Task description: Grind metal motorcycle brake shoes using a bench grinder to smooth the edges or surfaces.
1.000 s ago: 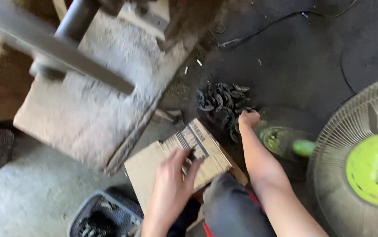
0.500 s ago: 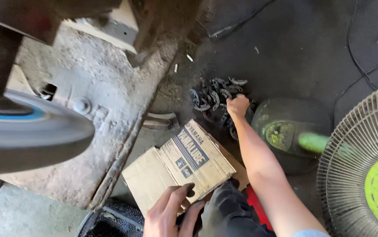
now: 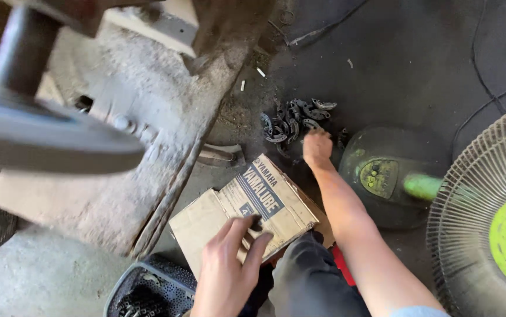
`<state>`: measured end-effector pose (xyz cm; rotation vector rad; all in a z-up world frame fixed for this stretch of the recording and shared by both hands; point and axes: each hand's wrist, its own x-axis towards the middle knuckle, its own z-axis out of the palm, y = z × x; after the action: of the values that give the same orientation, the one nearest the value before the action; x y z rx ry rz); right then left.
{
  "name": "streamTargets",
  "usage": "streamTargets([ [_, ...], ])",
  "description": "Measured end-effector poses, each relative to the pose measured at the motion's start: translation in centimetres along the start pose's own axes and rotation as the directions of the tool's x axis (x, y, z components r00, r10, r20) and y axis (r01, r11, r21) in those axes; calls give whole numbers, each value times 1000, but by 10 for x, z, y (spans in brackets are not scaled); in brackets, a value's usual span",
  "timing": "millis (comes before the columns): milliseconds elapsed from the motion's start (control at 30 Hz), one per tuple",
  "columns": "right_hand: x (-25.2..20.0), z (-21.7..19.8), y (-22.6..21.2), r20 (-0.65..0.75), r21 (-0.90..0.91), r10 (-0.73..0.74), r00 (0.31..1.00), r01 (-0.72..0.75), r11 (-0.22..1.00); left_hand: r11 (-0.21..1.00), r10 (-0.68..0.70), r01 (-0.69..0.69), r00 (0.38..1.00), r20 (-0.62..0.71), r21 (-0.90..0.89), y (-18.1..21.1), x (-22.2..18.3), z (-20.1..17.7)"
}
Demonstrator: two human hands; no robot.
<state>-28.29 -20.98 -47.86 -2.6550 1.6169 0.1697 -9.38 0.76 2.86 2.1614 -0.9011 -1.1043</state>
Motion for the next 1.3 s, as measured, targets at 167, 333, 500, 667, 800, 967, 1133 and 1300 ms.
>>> streamTargets([
  [167,17,-121,-10,448,476,291,845,-501,723,989,136,-139,989,-57,-45,-9,4,10],
  [333,21,-211,-38,597,708,-119,793,-592,-385,991,116,-123,985,-130,-48,-36,19,34],
  [500,-20,-362,-88,185,616,-495,849,-493,-614,960,69,-161,929,-363,-231,-42,26,30],
  [667,-30,-390,-126,105,664,-565,818,-481,-573,937,136,-262,883,-449,-231,-36,33,-2],
  [800,-20,-393,-161,71,606,-545,835,-470,-642,884,382,-454,570,-727,109,-61,67,-13],
  [967,-8,-389,-205,209,490,-508,835,-539,-684,856,346,-513,474,-810,66,-51,69,-38],
  [1133,0,-387,-221,261,507,-479,838,-541,-671,865,228,-496,521,-822,-74,-70,87,-43],
  [1300,-2,-405,-221,276,491,-443,853,-521,-698,885,113,-422,602,-790,-195,-48,81,-52],
])
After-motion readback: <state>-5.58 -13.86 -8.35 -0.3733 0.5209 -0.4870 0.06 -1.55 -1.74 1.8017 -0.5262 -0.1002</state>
